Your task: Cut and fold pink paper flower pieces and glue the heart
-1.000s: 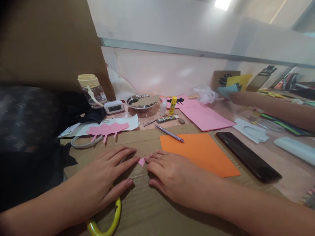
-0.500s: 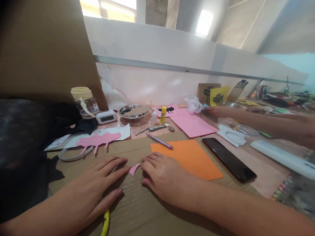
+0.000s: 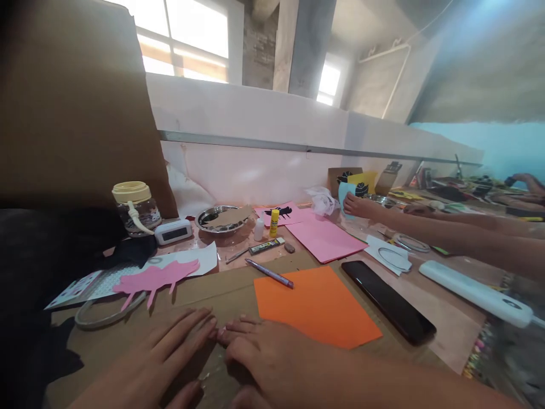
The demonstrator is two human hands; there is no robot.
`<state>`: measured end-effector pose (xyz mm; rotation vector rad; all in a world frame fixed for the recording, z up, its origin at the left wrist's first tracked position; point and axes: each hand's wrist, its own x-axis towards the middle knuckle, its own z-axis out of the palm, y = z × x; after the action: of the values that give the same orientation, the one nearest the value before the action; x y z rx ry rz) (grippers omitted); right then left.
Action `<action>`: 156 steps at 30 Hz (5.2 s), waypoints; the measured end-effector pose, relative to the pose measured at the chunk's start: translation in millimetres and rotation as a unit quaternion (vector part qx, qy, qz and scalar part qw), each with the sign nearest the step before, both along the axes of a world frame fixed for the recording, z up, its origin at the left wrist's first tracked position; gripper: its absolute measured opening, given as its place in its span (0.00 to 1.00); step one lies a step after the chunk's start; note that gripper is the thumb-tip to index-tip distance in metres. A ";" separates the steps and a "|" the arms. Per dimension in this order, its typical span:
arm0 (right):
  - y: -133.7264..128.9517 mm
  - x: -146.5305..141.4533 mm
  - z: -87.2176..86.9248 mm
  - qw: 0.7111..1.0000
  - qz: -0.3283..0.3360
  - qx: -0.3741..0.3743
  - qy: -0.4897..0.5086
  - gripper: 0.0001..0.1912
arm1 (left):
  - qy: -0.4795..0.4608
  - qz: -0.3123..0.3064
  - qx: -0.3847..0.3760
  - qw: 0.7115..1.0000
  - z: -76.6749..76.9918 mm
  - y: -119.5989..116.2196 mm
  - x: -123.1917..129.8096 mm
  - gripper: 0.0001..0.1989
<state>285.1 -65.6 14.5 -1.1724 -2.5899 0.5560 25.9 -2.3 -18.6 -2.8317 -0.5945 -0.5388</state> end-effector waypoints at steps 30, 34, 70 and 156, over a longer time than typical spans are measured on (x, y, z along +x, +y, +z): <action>3.4 7.0 -3.5 0.998 0.006 0.064 -0.020 0.19 | 0.031 0.019 -0.038 0.999 25.3 -17.7 14.9 0.22; 2.1 4.5 -6.7 0.996 0.022 0.068 -0.054 0.25 | 0.029 0.035 -0.079 0.996 25.4 -16.9 14.8 0.22; 14.7 -14.6 8.8 0.980 -0.008 0.148 -0.135 0.14 | 0.058 0.301 -0.123 0.944 57.6 140.1 -111.9 0.16; 61.6 -82.7 68.2 0.792 0.018 -0.315 0.523 0.15 | -0.306 0.005 -0.518 0.799 150.1 16.4 -55.1 0.22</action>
<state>202.3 -4.0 82.8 -0.6003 -1.4618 1.6025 -29.2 14.1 131.5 -3.5744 -1.3659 -1.5728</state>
